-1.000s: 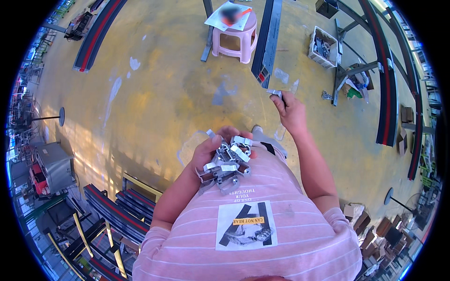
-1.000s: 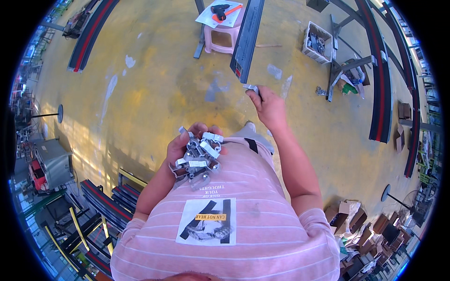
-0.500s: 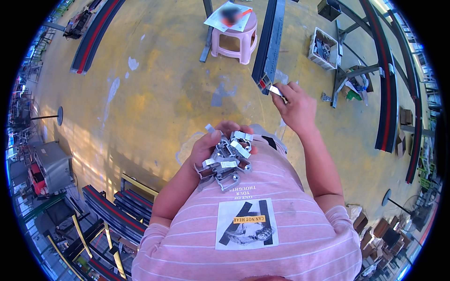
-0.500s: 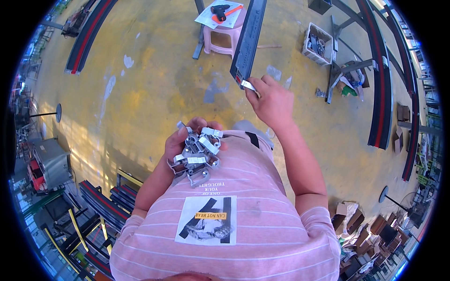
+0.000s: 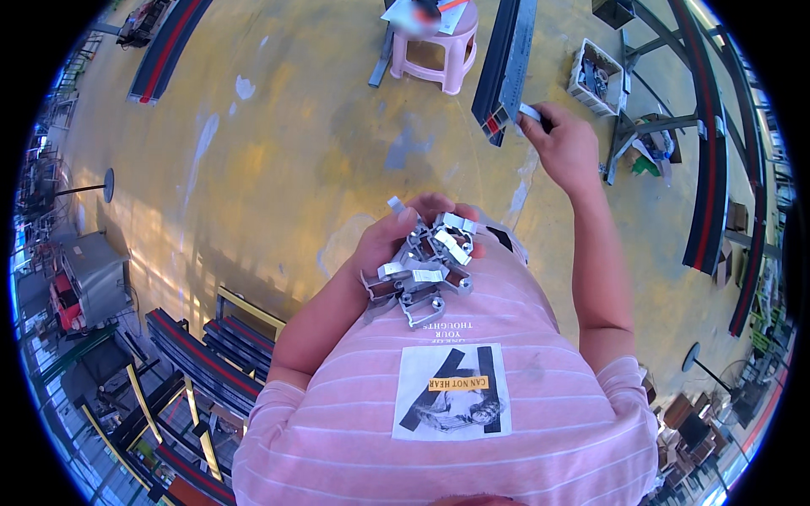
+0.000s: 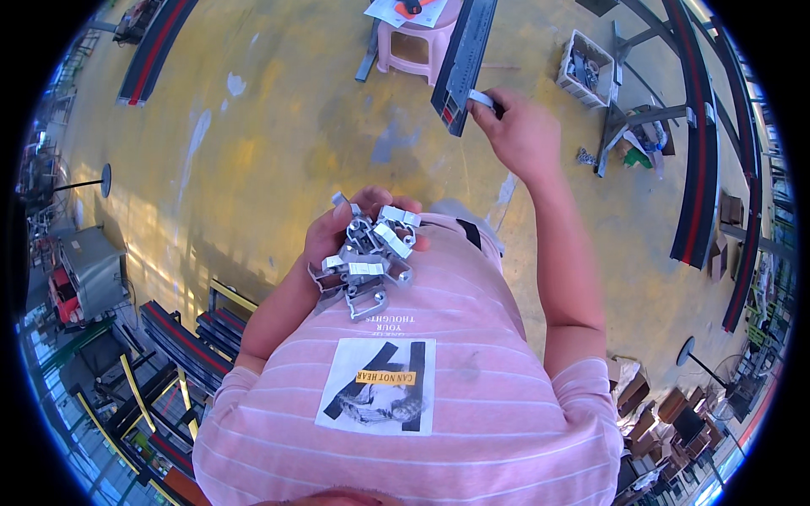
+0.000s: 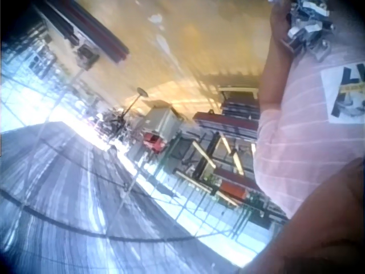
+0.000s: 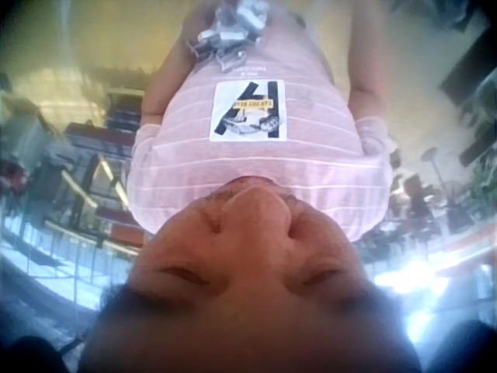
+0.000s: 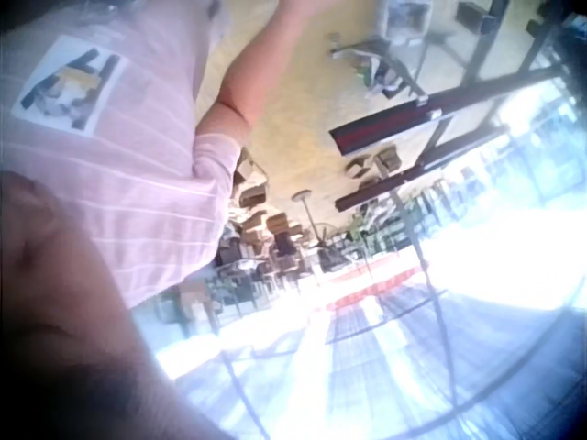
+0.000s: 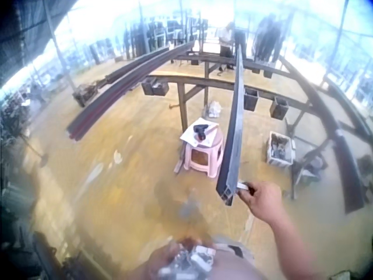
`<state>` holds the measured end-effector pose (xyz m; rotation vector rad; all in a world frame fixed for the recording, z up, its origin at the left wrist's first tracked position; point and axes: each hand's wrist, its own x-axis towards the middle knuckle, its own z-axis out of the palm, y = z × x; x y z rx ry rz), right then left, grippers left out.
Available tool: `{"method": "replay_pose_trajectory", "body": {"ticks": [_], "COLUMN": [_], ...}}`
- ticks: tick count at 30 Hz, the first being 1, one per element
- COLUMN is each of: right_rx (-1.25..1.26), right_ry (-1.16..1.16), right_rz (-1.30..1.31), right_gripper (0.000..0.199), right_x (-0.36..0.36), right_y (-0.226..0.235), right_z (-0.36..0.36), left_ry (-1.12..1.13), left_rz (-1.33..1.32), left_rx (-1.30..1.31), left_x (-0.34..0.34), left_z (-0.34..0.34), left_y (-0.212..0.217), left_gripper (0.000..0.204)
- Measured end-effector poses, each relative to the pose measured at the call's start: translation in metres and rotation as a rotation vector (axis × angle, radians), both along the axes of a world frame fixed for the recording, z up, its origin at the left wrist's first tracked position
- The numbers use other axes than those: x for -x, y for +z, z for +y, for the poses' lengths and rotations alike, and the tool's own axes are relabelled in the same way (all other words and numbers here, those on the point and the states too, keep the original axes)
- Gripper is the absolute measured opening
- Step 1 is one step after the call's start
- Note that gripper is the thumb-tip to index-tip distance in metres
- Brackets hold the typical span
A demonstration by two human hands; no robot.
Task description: The person measures long metal rails using a tape measure on a workbench, then moves to boxes on the floor to pick up several metal brackets by hand, holding them together.
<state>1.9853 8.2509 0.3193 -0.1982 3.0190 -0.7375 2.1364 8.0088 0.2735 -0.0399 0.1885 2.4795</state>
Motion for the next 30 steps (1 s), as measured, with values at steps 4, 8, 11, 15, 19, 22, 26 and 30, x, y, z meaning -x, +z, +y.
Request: {"method": "replay_pose_trajectory", "body": {"ticks": [4, 8, 11, 15, 19, 22, 26, 30], "right_rx": [-0.004, 0.031, 0.316, 0.832, 1.112, 1.114, 0.922, 0.589], "right_ry": [-0.084, -0.256, -0.112, 0.123, 0.035, 0.049, 0.225, 0.513], "right_rz": [0.029, 0.285, 0.081, -0.821, -0.907, -0.842, -0.215, 0.209], "right_gripper": [0.046, 0.058, 0.059, 0.049, 0.041, 0.039, 0.040, 0.040], "right_x": [0.072, 0.092, 0.019, -0.091, -0.107, -0.112, -0.131, -0.121], "right_y": [-0.024, -0.017, 0.017, 0.039, 0.019, 0.022, 0.010, 0.023], "right_z": [0.014, 0.016, -0.004, -0.023, -0.026, -0.027, -0.026, -0.024], "left_ry": [-0.017, -0.022, -0.002, -0.064, -0.048, -0.085, 0.022, -0.020], "left_rz": [-0.010, -0.015, 0.007, 0.057, 0.058, 0.104, 0.061, -0.020], "left_rx": [-0.029, -0.018, 0.001, 0.003, 0.070, 0.094, 0.123, 0.186], "left_x": [0.004, -0.004, -0.002, 0.004, 0.006, 0.011, 0.012, 0.013], "left_z": [0.002, 0.009, 0.007, 0.006, 0.009, 0.008, 0.017, 0.009], "left_y": [-0.003, 0.008, 0.009, 0.003, 0.007, 0.007, 0.007, 0.013], "left_gripper": [0.052, 0.058, 0.060, 0.063, 0.068, 0.070, 0.067, 0.056]}}
